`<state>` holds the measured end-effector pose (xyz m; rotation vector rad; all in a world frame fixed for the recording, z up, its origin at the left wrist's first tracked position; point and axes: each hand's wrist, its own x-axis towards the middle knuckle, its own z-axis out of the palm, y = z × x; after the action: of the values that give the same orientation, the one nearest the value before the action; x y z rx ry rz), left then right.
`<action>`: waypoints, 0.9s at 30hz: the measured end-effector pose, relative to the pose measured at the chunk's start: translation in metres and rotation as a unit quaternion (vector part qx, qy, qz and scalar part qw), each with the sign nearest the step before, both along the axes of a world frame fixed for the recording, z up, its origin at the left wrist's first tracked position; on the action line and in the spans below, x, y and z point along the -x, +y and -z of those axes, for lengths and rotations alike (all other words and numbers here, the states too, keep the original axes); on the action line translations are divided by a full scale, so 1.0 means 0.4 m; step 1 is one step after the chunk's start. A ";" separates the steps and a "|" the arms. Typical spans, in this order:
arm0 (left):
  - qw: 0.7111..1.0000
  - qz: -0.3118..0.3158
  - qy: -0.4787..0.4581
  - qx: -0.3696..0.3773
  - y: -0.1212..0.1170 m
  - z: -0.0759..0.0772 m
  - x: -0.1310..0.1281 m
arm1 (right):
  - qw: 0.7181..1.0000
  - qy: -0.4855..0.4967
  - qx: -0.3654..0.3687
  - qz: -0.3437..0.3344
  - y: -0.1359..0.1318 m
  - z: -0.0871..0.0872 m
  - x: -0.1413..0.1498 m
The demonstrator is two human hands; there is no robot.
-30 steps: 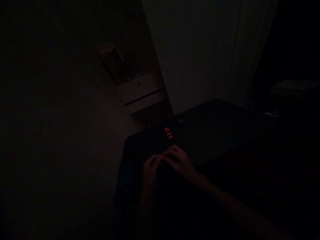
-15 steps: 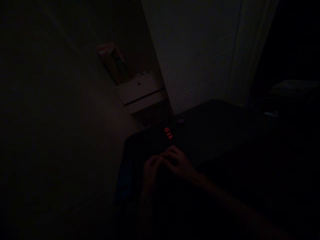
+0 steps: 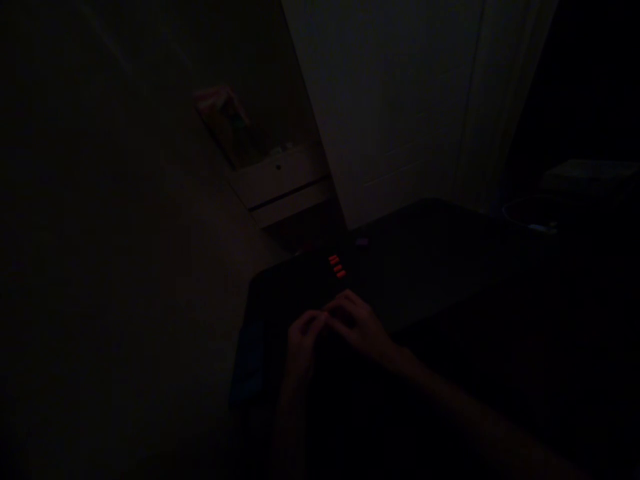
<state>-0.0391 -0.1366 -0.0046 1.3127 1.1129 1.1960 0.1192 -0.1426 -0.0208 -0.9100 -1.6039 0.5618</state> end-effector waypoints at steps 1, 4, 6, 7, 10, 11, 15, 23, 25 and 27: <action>1.000 0.000 -0.001 0.000 -0.001 -0.002 0.000 | 1.000 0.002 -0.002 0.001 0.000 0.000 0.001; 1.000 -0.005 -0.007 0.001 0.001 -0.003 0.000 | 1.000 0.004 0.002 0.003 0.000 -0.002 0.002; 1.000 -0.014 -0.006 0.001 0.003 -0.001 -0.001 | 1.000 0.002 0.005 0.004 -0.001 -0.003 0.003; 1.000 -0.016 -0.006 0.002 0.004 0.000 -0.001 | 1.000 -0.001 0.006 0.002 -0.001 -0.003 0.002; 1.000 -0.010 -0.006 0.002 0.004 0.000 -0.002 | 1.000 -0.007 0.006 -0.005 -0.002 -0.001 0.002; 1.000 -0.008 -0.005 0.002 0.003 -0.001 -0.002 | 1.000 -0.008 0.007 -0.007 -0.002 0.000 0.001; 1.000 -0.009 0.001 0.003 0.002 -0.003 -0.001 | 1.000 -0.009 0.004 -0.009 -0.002 0.002 0.002; 1.000 -0.027 -0.002 -0.006 0.009 0.017 0.001 | 1.000 0.015 0.008 0.015 0.001 -0.001 0.003; 0.999 -0.032 -0.004 -0.011 0.009 0.017 0.001 | 1.000 0.017 0.016 0.018 0.002 -0.001 0.003; 0.999 -0.034 -0.007 -0.010 0.008 0.015 0.000 | 0.999 0.019 0.018 0.021 0.002 -0.001 0.002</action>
<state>-0.0391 -0.1334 -0.0106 1.2888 1.1461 1.2672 0.1183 -0.1419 -0.0202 -0.9521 -1.5409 0.5779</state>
